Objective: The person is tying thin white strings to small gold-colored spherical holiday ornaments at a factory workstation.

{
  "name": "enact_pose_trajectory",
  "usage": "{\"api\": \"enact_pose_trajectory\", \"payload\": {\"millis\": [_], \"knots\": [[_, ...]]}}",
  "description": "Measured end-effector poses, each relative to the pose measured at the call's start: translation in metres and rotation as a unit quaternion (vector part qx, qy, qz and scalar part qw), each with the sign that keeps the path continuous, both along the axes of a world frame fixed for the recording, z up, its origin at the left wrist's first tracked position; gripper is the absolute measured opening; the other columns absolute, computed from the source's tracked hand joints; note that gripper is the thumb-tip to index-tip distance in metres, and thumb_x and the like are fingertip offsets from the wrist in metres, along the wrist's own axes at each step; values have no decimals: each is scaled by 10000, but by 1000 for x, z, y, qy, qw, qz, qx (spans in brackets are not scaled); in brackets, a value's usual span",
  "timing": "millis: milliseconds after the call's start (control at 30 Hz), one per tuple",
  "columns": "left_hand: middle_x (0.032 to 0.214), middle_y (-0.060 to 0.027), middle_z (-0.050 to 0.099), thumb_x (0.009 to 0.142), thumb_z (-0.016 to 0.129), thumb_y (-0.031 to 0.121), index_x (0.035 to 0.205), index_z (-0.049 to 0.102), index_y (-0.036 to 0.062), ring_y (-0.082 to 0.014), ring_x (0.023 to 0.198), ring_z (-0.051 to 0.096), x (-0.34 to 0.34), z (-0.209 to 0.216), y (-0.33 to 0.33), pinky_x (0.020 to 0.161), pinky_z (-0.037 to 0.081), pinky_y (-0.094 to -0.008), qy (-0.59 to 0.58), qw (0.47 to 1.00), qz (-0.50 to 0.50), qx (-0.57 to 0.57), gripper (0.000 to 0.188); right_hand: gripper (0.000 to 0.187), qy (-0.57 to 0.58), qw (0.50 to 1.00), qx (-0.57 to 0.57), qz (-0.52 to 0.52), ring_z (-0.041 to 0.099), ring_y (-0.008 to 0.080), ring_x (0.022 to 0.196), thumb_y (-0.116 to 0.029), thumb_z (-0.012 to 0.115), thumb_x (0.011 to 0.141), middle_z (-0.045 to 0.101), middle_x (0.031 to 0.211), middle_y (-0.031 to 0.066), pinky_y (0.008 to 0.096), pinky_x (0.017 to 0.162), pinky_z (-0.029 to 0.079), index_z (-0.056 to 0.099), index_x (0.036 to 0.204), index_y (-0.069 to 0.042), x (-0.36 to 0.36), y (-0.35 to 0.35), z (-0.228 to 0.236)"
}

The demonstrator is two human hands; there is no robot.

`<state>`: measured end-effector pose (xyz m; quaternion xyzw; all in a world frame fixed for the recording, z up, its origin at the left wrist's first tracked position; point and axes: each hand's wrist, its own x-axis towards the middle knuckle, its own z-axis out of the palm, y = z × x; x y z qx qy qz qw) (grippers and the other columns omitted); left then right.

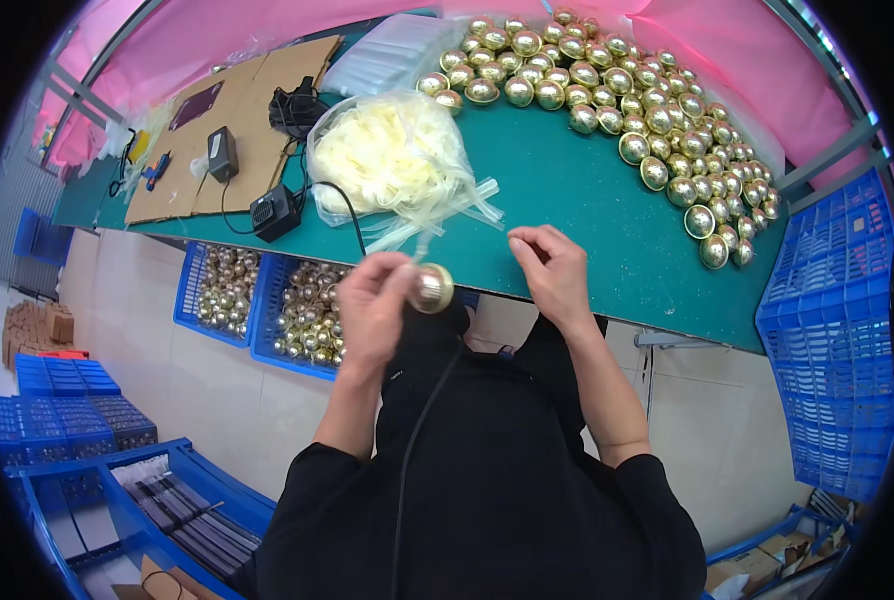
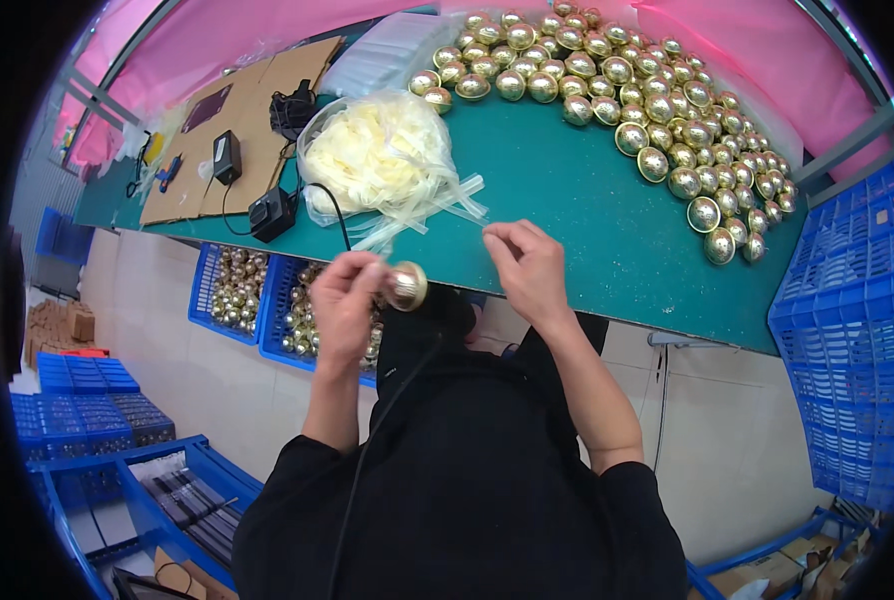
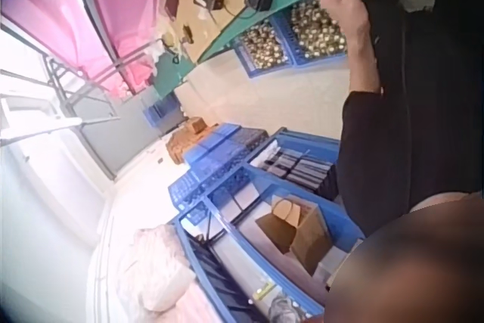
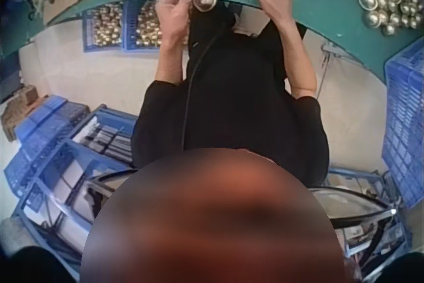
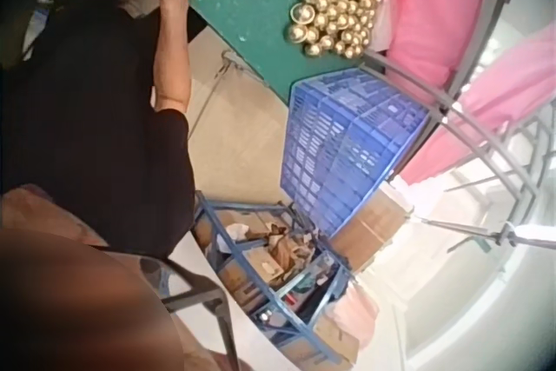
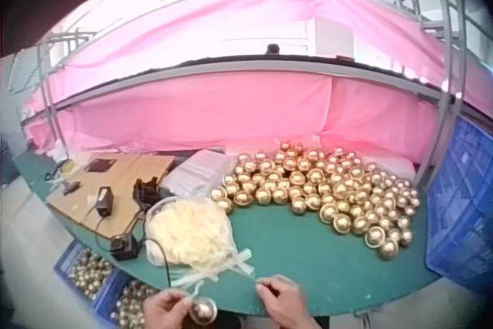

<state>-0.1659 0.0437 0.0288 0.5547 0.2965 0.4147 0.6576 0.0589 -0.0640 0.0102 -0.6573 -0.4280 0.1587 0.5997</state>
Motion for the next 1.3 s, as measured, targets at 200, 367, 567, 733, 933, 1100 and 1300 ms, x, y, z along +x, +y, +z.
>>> {"api": "enact_pose_trajectory", "payload": {"millis": [200, 367, 567, 733, 933, 1100, 1300], "knots": [[933, -41, 725, 1013, 674, 61, 1059, 704, -18, -87, 812, 645, -68, -29, 63, 742, 498, -223, 64, 975, 199, 79, 96, 161, -312, 949, -39, -29, 673, 295, 804, -81, 749, 883, 678, 916, 124, 394, 706, 542, 752, 1029, -14, -1, 56, -21], [945, 5, 704, 999, 702, 79, 1150, 719, -26, -48, 814, 600, -69, -71, 74, 713, 468, -207, 169, 939, 269, 133, 185, 61, -398, 909, -110, -49, 658, 356, 877, -70, 714, 890, 643, 913, 139, 462, 752, 549, 708, 916, -15, 0, 74, -40], [930, -19, 719, 987, 687, 36, 1073, 753, -28, -64, 806, 627, -8, -42, 23, 738, 495, -214, 52, 993, 81, 61, 126, 29, -336, 939, -61, -47, 650, 367, 867, -31, 661, 877, 637, 907, 161, 492, 718, 549, 663, 857, -9, -2, 56, -28], [910, -36, 709, 987, 697, 51, 1072, 749, -34, -80, 782, 623, 25, -45, 2, 722, 502, -226, 33, 999, -17, 38, 132, 48, -363, 927, -92, -23, 655, 353, 868, -65, 697, 901, 646, 908, 146, 466, 747, 543, 704, 921, -22, 0, 66, -33], [879, -30, 703, 1001, 700, 88, 1070, 751, -30, -66, 720, 590, 42, -48, -4, 674, 481, -212, 34, 997, -72, -21, 146, 33, -367, 924, -93, -48, 659, 353, 870, -53, 672, 906, 641, 891, 148, 470, 722, 544, 691, 889, -31, 1, 61, -34], [768, -17, 648, 1032, 687, 190, 1083, 735, -18, -54, 561, 519, 57, -35, -8, 506, 393, -207, 62, 982, -123, -127, 219, 60, -260, 964, -51, -28, 665, 357, 840, -42, 656, 924, 642, 878, 165, 461, 696, 530, 678, 882, -5, -3, 28, -14], [701, -3, 606, 1029, 696, 219, 1023, 711, 14, -64, 495, 468, 77, -38, -5, 448, 336, -221, -7, 952, -193, -239, 205, 42, -159, 984, -58, 50, 546, 170, 667, -24, 683, 934, 593, 801, 83, 315, 602, 434, 687, 912, 12, -15, -29, 0]]}}
